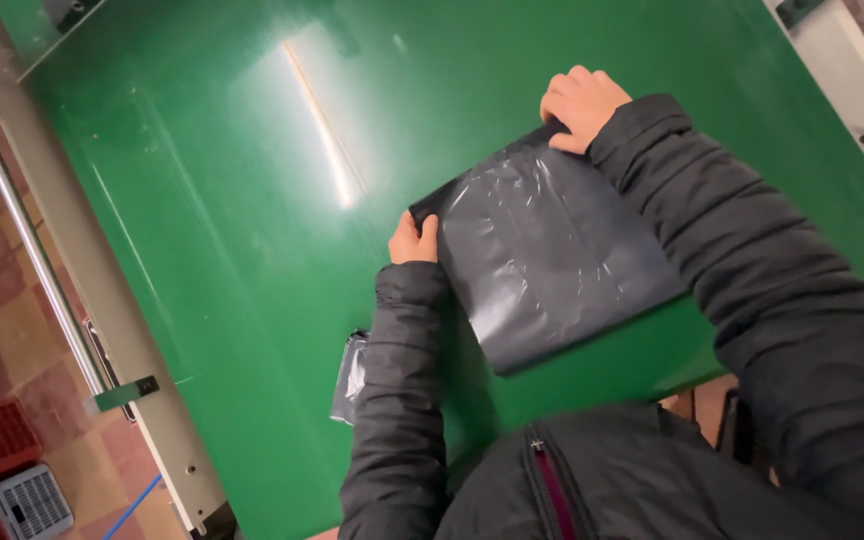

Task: Folding black plastic bags coming off a conveyor belt and placing them into a storage crate.

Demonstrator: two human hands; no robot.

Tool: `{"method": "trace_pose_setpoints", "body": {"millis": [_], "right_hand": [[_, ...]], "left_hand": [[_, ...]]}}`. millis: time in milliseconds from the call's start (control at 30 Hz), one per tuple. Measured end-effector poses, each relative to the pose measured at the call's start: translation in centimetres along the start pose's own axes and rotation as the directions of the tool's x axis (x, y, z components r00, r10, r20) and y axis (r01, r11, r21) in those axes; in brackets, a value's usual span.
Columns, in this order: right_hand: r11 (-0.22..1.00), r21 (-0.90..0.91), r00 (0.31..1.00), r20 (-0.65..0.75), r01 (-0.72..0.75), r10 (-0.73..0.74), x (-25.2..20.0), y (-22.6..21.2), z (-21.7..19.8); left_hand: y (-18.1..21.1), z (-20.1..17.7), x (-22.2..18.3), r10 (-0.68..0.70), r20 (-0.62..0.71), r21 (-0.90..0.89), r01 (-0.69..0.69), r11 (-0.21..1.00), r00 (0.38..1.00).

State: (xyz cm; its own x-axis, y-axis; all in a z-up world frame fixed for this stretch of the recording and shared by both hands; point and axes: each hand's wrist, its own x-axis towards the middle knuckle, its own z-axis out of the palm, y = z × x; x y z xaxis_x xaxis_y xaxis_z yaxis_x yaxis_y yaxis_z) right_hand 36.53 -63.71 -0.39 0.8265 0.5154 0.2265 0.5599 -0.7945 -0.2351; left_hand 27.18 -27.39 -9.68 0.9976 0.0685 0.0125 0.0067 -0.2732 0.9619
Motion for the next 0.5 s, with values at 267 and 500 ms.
{"method": "trace_pose_setpoints", "body": {"millis": [267,500], "right_hand": [[0.967,-0.244,0.87,0.459,-0.075,0.183,2.8,-2.6,-1.1],[0.982,0.034,0.971,0.158,-0.186,0.179,-3.0,-4.6,-1.4]], "left_hand": [[16.9,3.0,-8.7,0.27,0.177,0.476,-0.322,0.819,0.947],[4.7,7.9,-11.1,-0.215,0.276,-0.368,0.309,0.877,0.937]]}}
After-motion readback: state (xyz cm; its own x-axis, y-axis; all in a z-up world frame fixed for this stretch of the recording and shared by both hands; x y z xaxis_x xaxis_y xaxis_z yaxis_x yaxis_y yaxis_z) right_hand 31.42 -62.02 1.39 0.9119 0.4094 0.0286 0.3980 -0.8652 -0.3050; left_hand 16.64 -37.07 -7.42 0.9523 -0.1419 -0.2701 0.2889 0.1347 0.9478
